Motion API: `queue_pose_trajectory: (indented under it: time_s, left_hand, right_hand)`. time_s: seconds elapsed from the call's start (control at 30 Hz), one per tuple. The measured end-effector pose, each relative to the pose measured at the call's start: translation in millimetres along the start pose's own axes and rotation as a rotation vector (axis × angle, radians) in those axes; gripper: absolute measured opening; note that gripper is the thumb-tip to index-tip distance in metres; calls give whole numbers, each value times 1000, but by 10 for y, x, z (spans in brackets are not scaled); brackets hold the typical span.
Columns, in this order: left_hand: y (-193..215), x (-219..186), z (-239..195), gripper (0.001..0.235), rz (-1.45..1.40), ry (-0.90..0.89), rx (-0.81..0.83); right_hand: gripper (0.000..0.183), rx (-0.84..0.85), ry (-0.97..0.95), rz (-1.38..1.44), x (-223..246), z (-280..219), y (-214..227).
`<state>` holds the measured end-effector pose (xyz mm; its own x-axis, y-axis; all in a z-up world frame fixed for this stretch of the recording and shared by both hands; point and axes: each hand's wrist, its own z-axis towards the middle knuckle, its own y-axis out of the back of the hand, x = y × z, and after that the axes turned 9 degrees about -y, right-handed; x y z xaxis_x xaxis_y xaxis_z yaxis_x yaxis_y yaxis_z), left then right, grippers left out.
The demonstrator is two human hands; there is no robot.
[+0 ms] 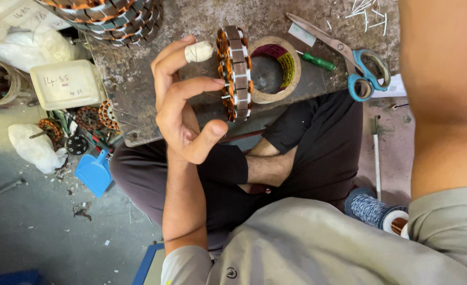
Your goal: The person prepares insulating sleeves and wires for a fan stator by cutting small plastic tubes and threading copper wires through the stator components.
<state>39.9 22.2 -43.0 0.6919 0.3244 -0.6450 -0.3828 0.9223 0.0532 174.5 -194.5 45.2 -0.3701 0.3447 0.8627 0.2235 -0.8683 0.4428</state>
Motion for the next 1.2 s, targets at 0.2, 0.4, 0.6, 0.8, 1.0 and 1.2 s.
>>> queue_pose_trajectory:
  time_s: [0.2,0.4,0.6,0.8,1.0,1.2]
  left_hand:
    - [-27,2,14,46,-17,-3,-49]
    - [-97,-1,-17,43,-1,12,-80]
    - [-87,72,-87,44,18,-7,-97]
    - [-81,67,-102,43,21,5,-93]
    - [-65,66,-51,42,44,-20,-55]
    - [-51,65,-46,40,57,-35,-34]
  right_hand:
    - [8,27,69,450,-33,-560,-21]
    - [8,18,39,732,-249,-972,-368]
    - [10,-42,21,814,-291,-1051,-569]
    - [9,-8,19,801,-292,-1039,-612]
    - [12,-20,15,821,-277,-1027,-638]
    - [11,-19,67,770,-292,-991,-670]
